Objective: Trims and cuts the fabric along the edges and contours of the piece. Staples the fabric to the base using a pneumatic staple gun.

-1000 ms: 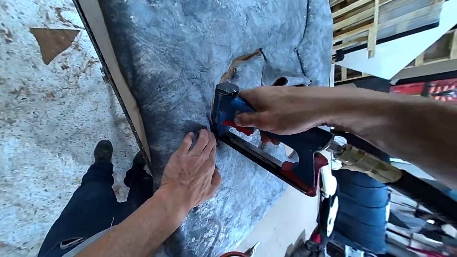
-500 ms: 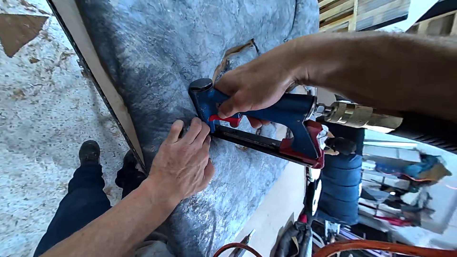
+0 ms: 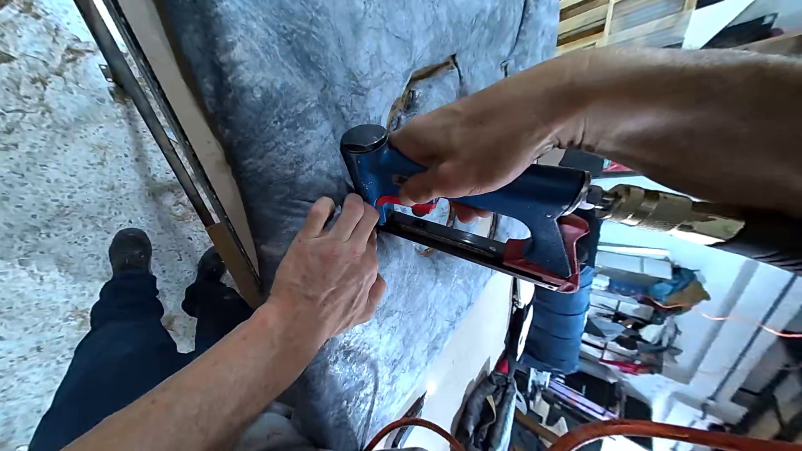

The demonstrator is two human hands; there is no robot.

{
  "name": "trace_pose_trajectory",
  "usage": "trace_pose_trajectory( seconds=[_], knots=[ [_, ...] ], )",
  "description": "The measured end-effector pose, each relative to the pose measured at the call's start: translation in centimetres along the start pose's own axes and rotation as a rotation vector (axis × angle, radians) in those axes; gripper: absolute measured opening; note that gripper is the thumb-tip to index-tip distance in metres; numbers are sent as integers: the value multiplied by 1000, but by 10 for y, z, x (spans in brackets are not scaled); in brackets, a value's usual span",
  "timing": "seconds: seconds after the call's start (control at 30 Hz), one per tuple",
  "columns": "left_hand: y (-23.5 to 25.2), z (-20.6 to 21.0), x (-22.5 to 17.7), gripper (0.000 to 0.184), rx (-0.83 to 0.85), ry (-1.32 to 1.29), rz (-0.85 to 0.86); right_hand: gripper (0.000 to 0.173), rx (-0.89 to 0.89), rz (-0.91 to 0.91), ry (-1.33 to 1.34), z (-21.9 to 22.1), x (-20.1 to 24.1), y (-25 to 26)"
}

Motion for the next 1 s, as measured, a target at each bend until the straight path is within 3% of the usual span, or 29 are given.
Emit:
trace_pose_trajectory(
  seconds=[0.23, 0.4, 0.5, 0.6, 0.77, 1.0],
  knots=[
    [0, 0, 0, 53, 7, 11, -3, 19, -35, -11, 35, -2, -3, -2],
    [-5, -3, -1, 56, 33, 52, 46, 21, -262, -9, 472, -3, -76, -29],
    [-5, -8, -2, 52, 125, 73, 141, 20, -431, 75, 723, 22, -119, -53],
    [3, -6, 4, 56, 270, 122, 205, 25, -350, -46, 903, 52, -137, -49],
    [23, -2, 19, 58, 378, 123, 176, 23, -206, -146, 1010, 78, -118, -28],
    [28, 4, 20, 60, 371, 24, 217, 20, -115, -34, 985, 63, -90, -16]
  ],
)
Point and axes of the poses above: each hand's wrist, its own y-axis towards the middle knuckle, its own z-axis out of the palm, x = y × z, the point moved 9 cm from there along y, towards the middle knuckle, and after that the axes turned 10 degrees about -y, right-handed, at the moved point
